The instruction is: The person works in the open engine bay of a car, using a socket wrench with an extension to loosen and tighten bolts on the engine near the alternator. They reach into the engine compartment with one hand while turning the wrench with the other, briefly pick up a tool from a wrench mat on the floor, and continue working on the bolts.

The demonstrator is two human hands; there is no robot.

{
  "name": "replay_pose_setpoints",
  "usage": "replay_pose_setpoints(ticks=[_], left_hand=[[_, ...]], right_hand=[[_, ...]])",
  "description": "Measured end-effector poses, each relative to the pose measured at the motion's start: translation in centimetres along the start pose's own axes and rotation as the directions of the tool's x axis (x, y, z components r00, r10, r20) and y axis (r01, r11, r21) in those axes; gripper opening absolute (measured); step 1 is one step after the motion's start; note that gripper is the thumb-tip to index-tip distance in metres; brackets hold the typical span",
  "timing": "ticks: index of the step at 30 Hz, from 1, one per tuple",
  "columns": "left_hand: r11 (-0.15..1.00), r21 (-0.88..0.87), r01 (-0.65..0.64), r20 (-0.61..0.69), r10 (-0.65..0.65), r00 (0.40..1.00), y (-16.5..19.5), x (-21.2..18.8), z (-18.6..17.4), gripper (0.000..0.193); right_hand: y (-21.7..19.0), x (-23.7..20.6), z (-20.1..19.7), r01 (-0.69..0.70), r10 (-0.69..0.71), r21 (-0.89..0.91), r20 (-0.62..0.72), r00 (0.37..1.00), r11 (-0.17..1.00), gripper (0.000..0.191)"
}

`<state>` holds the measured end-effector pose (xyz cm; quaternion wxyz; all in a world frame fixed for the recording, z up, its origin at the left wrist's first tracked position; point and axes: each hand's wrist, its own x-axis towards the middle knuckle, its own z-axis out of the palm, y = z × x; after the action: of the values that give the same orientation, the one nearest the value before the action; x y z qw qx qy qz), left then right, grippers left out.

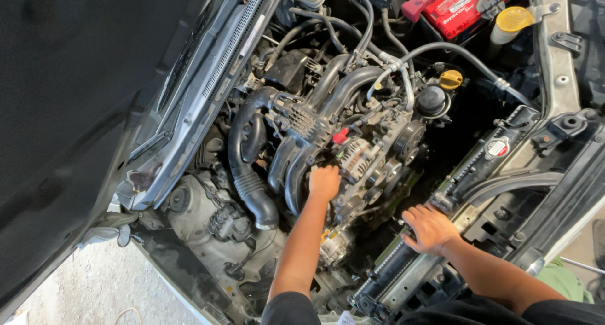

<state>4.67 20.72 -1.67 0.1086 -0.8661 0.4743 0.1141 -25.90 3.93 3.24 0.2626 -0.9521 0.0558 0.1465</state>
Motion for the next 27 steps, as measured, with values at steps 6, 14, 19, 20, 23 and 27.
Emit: replay_pose_setpoints(ticks=[6,14,19,20,23,27], left_hand=[[0.960,-0.109,0.257,0.148,-0.240,0.959,0.6,0.3,0.9,0.038],[0.969,-0.091,0.228,0.080,-0.221,0.972,1.2,0.3,-0.4,0.035],[0.971,-0.043,0.236,0.154,-0.227,0.962,1.2,0.3,-0.7,0.036],[0.953,-0.069,0.294,0.187,-0.278,0.942,1.3,0.4,-0.8,0.037],[0.939,-0.097,0.330,0.171,-0.311,0.935,1.5,0.6,-1.0,0.039],[0.957,-0.084,0.276,0.193,-0.256,0.947,1.4,0.7,-1.1,0.032]], right_hand=[[0.0,-0.1,-0.1,-0.005,0.005,0.025,-0.010,1.000,1.000,0.046],[0.0,0.1,0.2,0.011,-0.011,-0.005,-0.005,1.000,1.000,0.046],[0.0,-0.2,0.0,0.006,-0.006,0.017,-0.017,1.000,1.000,0.045],[0.1,-0.2,0.0,0.007,-0.007,0.015,-0.023,1.000,1.000,0.046],[0.0,-0.2,0.0,0.004,-0.004,0.008,-0.015,1.000,1.000,0.047],[-0.2,0.0,-0.1,0.003,-0.003,0.001,0.010,1.000,1.000,0.047]])
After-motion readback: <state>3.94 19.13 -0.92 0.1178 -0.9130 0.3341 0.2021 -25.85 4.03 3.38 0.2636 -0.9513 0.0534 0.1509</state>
